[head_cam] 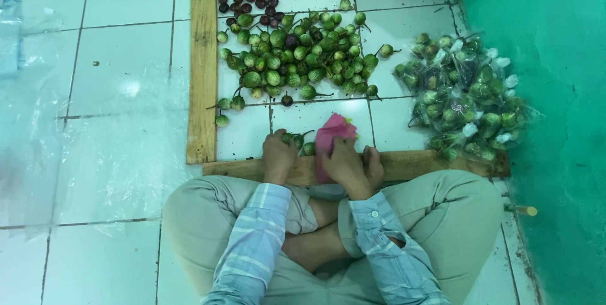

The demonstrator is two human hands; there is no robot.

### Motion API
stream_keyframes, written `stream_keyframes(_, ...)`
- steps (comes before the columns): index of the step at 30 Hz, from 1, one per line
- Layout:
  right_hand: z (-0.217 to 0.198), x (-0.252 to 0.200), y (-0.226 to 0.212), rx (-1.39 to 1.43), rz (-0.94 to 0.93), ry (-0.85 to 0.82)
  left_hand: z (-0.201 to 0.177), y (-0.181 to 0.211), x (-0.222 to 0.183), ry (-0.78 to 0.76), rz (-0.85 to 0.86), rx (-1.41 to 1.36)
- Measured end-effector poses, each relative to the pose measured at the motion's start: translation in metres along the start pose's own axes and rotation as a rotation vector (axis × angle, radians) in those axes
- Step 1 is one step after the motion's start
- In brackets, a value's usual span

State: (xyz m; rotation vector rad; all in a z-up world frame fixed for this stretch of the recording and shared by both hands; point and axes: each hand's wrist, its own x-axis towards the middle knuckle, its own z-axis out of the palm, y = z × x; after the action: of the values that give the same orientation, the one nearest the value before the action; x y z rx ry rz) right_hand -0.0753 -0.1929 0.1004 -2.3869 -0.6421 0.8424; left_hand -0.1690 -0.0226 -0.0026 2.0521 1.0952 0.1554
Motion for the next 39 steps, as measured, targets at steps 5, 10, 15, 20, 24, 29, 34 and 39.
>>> stream_keyframes(5,0.014,0.004,0.008,-0.034,0.057,-0.058,-0.02,0.024,-0.013,-0.019,-0.047,0.019)
stream_keyframes(10,0.013,0.01,0.011,-0.121,0.064,-0.106,-0.07,0.046,-0.033,-0.01,-0.071,0.022)
stream_keyframes(15,0.007,-0.003,-0.005,-0.141,0.079,-0.023,-0.171,0.038,-0.052,0.248,-0.081,-0.036)
stream_keyframes(20,-0.006,-0.029,-0.035,-0.132,0.046,0.123,-0.228,-0.103,-0.029,0.391,-0.401,0.191)
stream_keyframes(24,-0.007,-0.038,-0.053,-0.121,-0.086,0.283,-0.236,-0.131,-0.032,0.475,-0.602,0.486)
stream_keyframes(29,-0.002,-0.032,-0.04,-0.088,-0.06,0.252,-0.228,-0.206,-0.007,0.39,-0.485,0.458)
stream_keyframes(34,-0.002,-0.03,-0.035,-0.073,-0.028,0.183,-0.229,-0.229,0.005,0.467,-0.439,0.46)
stream_keyframes(39,-0.002,-0.029,-0.039,-0.032,-0.047,0.171,-0.228,-0.252,0.015,0.46,-0.432,0.319)
